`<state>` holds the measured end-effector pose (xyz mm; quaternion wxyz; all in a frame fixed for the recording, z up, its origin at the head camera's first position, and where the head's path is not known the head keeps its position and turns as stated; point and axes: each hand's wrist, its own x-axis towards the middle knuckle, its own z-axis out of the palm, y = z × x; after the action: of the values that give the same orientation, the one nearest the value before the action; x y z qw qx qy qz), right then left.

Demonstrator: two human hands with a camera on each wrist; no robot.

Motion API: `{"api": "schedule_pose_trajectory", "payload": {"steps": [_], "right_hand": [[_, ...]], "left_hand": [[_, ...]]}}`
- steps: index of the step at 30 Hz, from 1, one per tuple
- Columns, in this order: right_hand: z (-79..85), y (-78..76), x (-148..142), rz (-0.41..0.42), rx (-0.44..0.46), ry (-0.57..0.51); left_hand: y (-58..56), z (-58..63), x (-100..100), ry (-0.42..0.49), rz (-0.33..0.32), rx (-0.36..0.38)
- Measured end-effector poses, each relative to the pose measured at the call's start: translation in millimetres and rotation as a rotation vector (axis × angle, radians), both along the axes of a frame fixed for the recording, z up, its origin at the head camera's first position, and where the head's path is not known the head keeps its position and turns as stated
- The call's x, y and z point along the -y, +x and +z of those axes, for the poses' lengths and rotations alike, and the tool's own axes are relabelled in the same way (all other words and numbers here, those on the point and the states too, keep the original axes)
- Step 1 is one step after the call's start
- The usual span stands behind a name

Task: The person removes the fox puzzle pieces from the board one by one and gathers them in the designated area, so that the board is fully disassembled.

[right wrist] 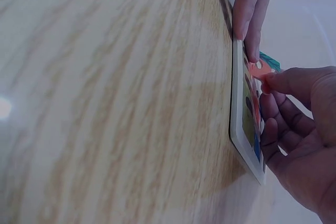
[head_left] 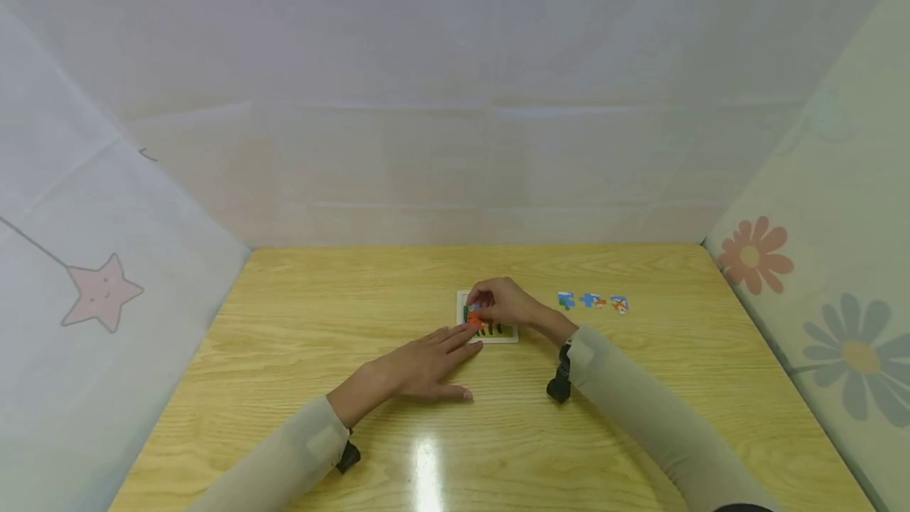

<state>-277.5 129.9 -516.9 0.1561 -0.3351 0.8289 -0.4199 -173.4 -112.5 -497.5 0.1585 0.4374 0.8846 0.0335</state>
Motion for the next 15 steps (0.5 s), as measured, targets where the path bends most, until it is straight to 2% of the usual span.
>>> {"api": "schedule_pose_trajectory", "payload": {"steps": [5, 15], "right_hand": [[-1.9, 0.3, -1.6, -0.013, 0.02, -0.018], [-1.5, 1.1, -9.6, -0.12, 0.07, -0.078]], "left_hand": [[0.4, 1.6, -0.1, 0.002, -0.004, -0.005], [0.4, 1.3, -0.2, -0.005, -0.003, -0.016]]}}
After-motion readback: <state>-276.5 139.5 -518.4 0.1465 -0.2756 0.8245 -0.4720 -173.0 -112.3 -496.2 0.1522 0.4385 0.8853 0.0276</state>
